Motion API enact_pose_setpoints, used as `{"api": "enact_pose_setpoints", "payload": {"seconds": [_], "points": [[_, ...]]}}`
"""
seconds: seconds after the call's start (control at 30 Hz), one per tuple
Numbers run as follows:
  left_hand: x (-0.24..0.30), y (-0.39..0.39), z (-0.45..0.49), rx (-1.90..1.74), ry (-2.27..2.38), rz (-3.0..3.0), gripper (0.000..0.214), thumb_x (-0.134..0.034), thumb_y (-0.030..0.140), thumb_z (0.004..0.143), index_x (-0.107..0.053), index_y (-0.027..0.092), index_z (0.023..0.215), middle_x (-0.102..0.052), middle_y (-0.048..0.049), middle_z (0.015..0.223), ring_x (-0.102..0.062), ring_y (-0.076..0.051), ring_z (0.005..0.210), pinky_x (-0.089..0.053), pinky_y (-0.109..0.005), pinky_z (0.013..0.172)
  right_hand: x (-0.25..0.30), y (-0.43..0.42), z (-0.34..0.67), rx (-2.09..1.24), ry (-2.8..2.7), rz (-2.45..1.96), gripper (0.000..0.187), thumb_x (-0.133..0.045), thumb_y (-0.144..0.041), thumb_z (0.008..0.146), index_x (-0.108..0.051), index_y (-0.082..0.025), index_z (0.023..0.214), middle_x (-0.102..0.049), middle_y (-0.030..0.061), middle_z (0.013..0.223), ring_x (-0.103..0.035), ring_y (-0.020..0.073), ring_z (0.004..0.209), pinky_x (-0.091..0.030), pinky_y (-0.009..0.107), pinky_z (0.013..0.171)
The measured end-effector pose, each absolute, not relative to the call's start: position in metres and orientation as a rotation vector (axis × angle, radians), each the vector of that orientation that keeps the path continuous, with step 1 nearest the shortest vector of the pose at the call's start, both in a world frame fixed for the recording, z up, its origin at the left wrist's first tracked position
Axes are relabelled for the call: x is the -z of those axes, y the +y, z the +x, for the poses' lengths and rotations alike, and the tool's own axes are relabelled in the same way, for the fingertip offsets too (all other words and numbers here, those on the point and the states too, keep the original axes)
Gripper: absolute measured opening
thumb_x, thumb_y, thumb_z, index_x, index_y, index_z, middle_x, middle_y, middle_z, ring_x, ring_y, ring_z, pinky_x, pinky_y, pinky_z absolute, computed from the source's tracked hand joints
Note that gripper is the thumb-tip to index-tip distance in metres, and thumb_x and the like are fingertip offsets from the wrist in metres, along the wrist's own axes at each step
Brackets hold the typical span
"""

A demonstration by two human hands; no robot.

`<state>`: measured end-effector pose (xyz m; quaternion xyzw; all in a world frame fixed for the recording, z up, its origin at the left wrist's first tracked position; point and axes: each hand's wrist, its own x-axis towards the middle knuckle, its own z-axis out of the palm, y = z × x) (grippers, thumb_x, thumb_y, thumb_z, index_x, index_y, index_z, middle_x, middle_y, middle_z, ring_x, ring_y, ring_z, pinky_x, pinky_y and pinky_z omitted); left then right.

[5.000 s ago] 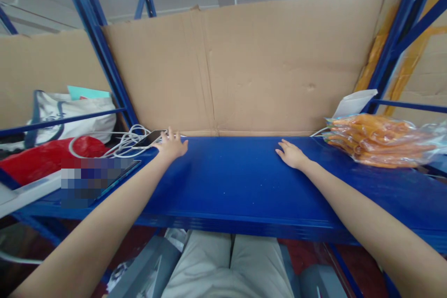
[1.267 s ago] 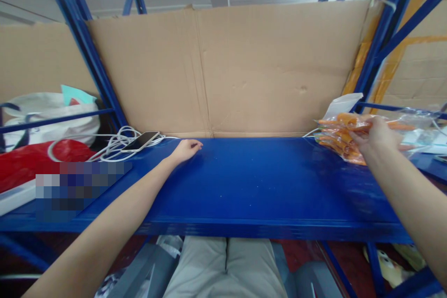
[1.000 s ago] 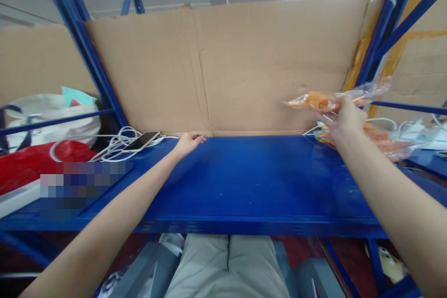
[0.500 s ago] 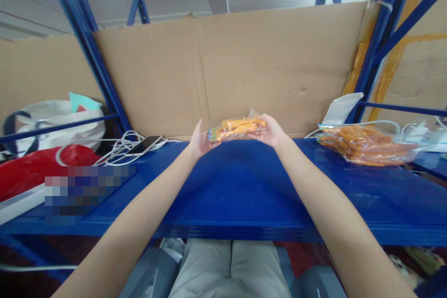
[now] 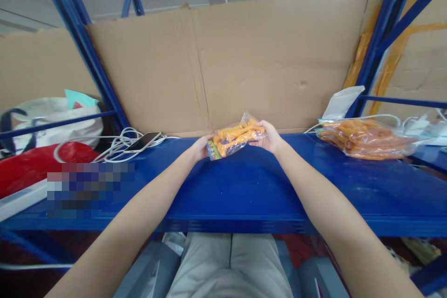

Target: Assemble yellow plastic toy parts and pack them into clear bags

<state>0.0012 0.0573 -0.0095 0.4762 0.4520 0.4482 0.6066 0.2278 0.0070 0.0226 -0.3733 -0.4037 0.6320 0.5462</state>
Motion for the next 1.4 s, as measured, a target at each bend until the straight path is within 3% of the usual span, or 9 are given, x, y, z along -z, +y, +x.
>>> {"api": "enact_pose_setpoints", "payload": {"seconds": [0.13,0.23,0.37,0.5,0.83,1.03,1.2,1.4], "points": [[0.008,0.054,0.002,-1.144,1.156,0.953,0.022,-0.04,0.021,0.093,-0.059,0.015,0.084,-0.052,0.0042,0.045,-0.039,-0.007,0.028,-0.036,-0.016,0.035,-0.017,0.009,0.217,-1.472,-0.805,-0.768,0.042,-0.03,-0.05,0.094,-0.059,-0.019,0.092,-0.067,0.0087,0.074,-0.063,0.0208,0.072,-0.053,0.033,0.064],[0.007,0.049,0.007,-1.237,1.143,0.926,0.023,-0.039,0.022,0.095,-0.06,0.015,0.09,-0.055,0.0033,0.048,-0.043,-0.006,0.031,-0.037,-0.016,0.036,-0.014,0.011,0.207,-1.465,-0.751,-0.698,0.045,-0.029,-0.058,0.093,-0.055,-0.021,0.095,-0.067,0.0097,0.084,-0.065,0.0232,0.084,-0.055,0.037,0.071],[0.007,0.042,0.015,-1.263,1.098,0.903,0.021,-0.041,0.02,0.095,-0.061,0.015,0.098,-0.064,-0.0007,0.058,-0.058,-0.009,0.043,-0.049,-0.019,0.047,-0.011,0.011,0.197,-1.443,-0.691,-0.664,0.024,-0.041,-0.043,0.094,-0.053,-0.022,0.094,-0.063,0.0051,0.08,-0.064,0.0184,0.078,-0.056,0.03,0.07],[0.012,0.038,0.023,-1.232,1.089,0.892,0.024,-0.04,0.022,0.096,-0.06,0.014,0.107,-0.069,-0.0051,0.068,-0.063,-0.012,0.047,-0.054,-0.023,0.053,-0.006,0.014,0.193,-1.407,-0.677,-0.771,0.007,-0.049,-0.026,0.09,-0.052,-0.021,0.087,-0.056,0.0007,0.066,-0.059,0.0139,0.061,-0.055,0.023,0.058],[0.014,0.026,0.033,-1.205,1.07,1.007,0.022,-0.04,0.019,0.096,-0.052,0.021,0.114,-0.07,-0.0086,0.104,-0.071,-0.015,0.07,-0.054,-0.021,0.056,0.003,0.015,0.188,-1.516,-0.876,-1.124,0.013,-0.047,-0.011,0.09,-0.06,-0.013,0.086,-0.067,0.009,0.069,-0.065,0.0161,0.061,-0.055,0.027,0.06],[0.013,0.041,0.015,-1.145,1.021,1.039,0.028,-0.041,0.029,0.092,-0.056,0.02,0.114,-0.066,-0.0131,0.116,-0.071,-0.022,0.079,-0.058,-0.033,0.061,0.001,0.02,0.189,-1.387,-0.758,-1.019,0.021,-0.046,0.0,0.087,-0.061,-0.013,0.083,-0.066,0.0049,0.062,-0.064,0.0134,0.059,-0.055,0.025,0.065],[0.008,0.045,-0.001,-1.17,1.073,1.048,0.037,-0.039,0.031,0.094,-0.046,0.021,0.128,-0.067,-0.014,0.114,-0.069,-0.018,0.069,-0.056,-0.03,0.058,0.001,0.028,0.197,-1.288,-0.691,-0.961,0.024,-0.046,0.002,0.085,-0.062,-0.016,0.082,-0.066,0.0019,0.064,-0.064,0.0121,0.06,-0.056,0.024,0.066],[0.012,0.033,0.01,-0.925,1.012,1.295,0.048,-0.059,0.019,0.086,-0.047,0.024,0.132,-0.07,-0.0118,0.106,-0.069,-0.016,0.059,-0.055,-0.025,0.053,0.0,0.027,0.205,-1.243,-0.651,-0.999,0.025,-0.045,0.003,0.084,-0.063,-0.013,0.09,-0.064,0.002,0.057,-0.062,0.0111,0.055,-0.056,0.02,0.06]]}}
